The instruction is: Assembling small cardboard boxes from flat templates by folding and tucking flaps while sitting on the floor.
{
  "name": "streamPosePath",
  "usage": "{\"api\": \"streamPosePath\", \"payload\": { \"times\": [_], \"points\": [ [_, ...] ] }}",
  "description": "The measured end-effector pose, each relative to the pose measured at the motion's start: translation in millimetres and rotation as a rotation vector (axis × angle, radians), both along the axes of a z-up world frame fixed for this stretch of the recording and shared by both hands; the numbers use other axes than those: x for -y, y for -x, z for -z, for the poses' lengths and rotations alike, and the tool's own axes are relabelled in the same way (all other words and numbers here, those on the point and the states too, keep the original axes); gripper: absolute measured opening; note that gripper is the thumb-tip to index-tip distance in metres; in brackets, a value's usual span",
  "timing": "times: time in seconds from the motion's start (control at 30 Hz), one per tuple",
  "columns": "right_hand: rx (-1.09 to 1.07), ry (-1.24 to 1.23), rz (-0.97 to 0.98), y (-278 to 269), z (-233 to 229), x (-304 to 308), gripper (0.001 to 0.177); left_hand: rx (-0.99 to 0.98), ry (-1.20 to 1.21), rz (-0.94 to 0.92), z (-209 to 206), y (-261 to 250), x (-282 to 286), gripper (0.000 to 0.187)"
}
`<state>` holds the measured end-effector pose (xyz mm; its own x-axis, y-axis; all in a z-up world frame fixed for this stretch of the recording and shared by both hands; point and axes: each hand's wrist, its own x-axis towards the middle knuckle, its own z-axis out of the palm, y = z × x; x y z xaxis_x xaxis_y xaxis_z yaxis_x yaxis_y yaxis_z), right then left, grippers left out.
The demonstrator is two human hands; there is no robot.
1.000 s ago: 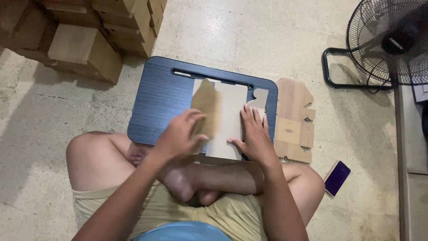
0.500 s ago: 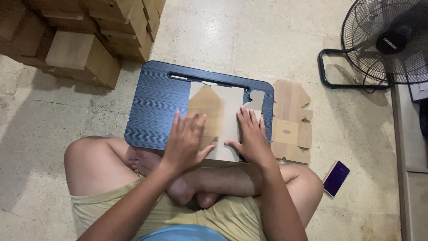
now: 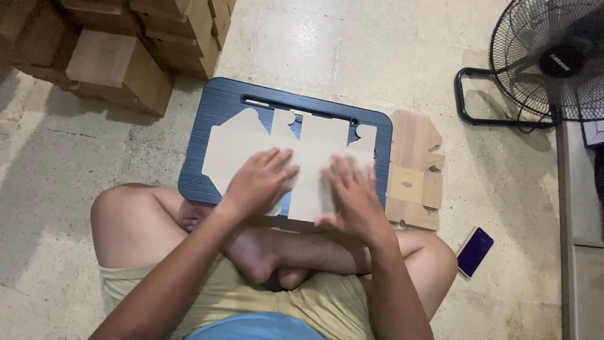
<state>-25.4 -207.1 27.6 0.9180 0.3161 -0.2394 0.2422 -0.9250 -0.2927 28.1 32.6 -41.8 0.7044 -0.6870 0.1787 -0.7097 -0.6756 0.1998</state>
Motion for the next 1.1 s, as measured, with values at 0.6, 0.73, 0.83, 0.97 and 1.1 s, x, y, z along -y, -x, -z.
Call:
{"api": "streamPosePath", "payload": {
  "times": [0.6,0.73,0.83,0.97,1.1],
  "points": [
    [0.396,-0.162,0.236,-14.2,44.2,1.4,0.073,-0.285,0.091,-0.133,-8.7,-16.4,-19.5,0.028],
    [0.313,-0.142,0.282,-23.3,46.1,0.4,0.075,-0.276,0.071,-0.157,-10.3,-18.0,-12.7,0.032],
    [0.277,-0.11,0.276,-24.9,43.9,0.2,0.078,-0.245,0.084,-0.146,-15.3,-15.8,-6.6,0.044],
    [0.229,-0.136,0.24,-21.3,33.6,4.9,0.079,-0.142,-0.01,-0.129,-14.9,-12.0,-4.1,0.032],
    [-0.118,-0.122,0.04,-1.8,-11.5,19.2,0.127,-0.139,-0.045,-0.139,-14.6,-10.8,-3.1,0.03]
  ]
}}
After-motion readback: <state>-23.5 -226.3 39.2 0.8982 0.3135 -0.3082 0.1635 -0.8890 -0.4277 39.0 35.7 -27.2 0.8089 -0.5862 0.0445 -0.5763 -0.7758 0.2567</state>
